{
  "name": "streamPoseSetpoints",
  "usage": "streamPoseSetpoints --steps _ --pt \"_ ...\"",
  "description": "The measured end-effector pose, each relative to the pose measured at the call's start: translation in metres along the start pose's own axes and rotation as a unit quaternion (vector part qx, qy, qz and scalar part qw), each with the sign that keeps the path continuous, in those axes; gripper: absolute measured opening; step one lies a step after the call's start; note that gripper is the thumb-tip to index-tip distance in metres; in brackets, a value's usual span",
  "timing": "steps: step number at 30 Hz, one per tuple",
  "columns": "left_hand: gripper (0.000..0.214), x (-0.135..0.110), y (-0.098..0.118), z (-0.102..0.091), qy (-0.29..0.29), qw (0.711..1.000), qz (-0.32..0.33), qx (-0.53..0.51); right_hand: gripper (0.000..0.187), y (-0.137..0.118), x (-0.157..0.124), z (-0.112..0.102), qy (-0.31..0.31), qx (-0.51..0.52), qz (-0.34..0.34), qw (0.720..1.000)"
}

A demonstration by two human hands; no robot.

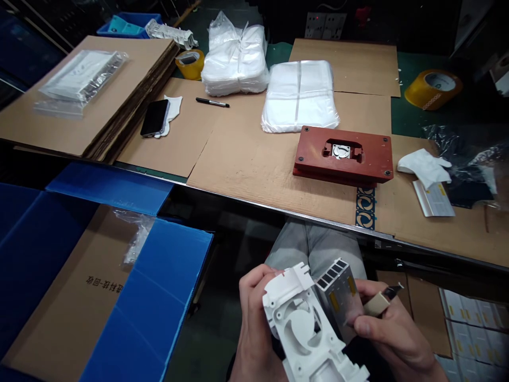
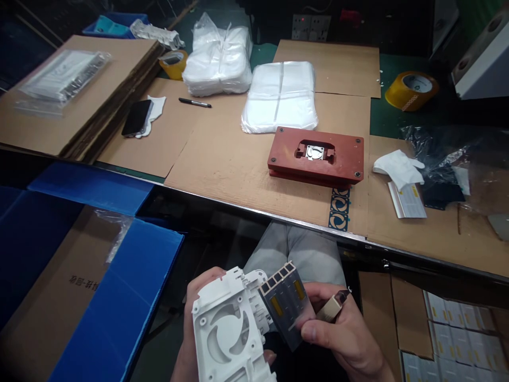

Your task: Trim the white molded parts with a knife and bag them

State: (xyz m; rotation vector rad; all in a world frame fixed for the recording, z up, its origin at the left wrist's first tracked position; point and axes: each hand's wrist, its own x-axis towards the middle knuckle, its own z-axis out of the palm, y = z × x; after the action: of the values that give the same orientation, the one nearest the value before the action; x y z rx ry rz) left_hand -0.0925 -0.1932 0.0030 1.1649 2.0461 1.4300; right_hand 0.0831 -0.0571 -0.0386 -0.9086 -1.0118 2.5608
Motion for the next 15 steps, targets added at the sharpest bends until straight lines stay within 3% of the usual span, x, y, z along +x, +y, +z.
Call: streamPoseSetpoints --steps 4,8,10,15 --pt "0.079 0.001 0.01 -0.004 -0.04 0.989 -0.119 -0.08 0.024 -0.002 0.002 0.002 0.006 -0.02 0.003 1.0" --pt "0.08 0.008 0.006 -0.009 -0.104 0.949 -0.199 -0.221 0.024 -0.005 0.005 0.003 0.009 -0.085 -0.009 0.996" --pt "0.077 0.013 -0.001 -0.011 -0.128 0.934 -0.204 -0.264 0.025 -0.006 0.006 0.004 0.018 -0.123 -0.017 0.992" --pt "0.073 0.021 -0.02 -0.014 -0.17 0.92 -0.132 -0.328 0.019 -0.011 0.004 0.01 0.03 -0.187 -0.031 0.981"
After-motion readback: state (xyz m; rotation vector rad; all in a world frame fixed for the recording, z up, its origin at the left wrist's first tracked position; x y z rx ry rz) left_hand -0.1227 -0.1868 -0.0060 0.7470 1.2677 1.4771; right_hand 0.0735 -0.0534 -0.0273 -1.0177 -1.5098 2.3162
